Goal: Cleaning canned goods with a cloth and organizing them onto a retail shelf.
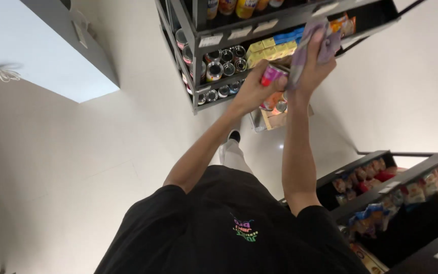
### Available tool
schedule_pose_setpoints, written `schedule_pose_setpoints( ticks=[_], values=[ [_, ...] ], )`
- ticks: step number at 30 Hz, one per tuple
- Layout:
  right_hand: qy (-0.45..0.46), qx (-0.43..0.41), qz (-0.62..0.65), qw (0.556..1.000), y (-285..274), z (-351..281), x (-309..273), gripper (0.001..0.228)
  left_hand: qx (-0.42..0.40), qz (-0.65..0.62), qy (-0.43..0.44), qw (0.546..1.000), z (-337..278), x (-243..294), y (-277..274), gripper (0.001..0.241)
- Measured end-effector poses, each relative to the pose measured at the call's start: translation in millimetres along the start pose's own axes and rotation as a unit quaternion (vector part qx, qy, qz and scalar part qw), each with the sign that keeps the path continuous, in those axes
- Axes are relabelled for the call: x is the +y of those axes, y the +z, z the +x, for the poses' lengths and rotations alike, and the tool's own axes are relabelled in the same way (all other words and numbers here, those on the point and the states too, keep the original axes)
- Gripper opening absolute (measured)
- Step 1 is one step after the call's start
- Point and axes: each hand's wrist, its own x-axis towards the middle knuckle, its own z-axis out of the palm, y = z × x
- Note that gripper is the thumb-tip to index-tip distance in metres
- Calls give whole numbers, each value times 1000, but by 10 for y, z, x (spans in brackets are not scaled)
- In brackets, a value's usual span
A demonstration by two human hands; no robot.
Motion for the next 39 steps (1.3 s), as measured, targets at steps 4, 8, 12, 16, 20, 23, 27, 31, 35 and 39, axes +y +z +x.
schedule_pose_setpoints(
  ticks=[4,8,12,16,20,23,27,31,35,39],
  values=[
    [219,-26,96,971,-429,-239,584,59,36,-213,-46,975,-98,-458,-65,60],
    [37,-220,141,965,-566,-639,-276,56,100,-161,-120,974,-317,398,34,66],
    [-63,-199,56,976,-669,-707,-63,44,-25,-24,-147,989,-492,-132,134,58],
    [92,-59,11,994,-718,-413,-96,40,-80,-15,-94,992,-514,144,227,71],
    [121,-221,1,968,-1119,-5,-89,43,-153,171,3,973,-459,673,105,73],
    [-83,-387,-57,917,-957,-139,-675,33,-140,242,60,958,-448,589,127,71],
    [-94,-263,-144,949,-920,-357,-79,26,-128,337,149,921,-416,293,205,68],
    [-49,-169,-316,932,-928,-350,487,29,-100,435,208,870,-401,-76,247,68],
    [211,-222,-286,908,-1138,-300,472,42,3,124,-14,992,-553,3,226,60],
    [34,-68,-54,996,-1035,-690,78,20,158,-386,-153,896,-493,526,458,18]
  ],
)
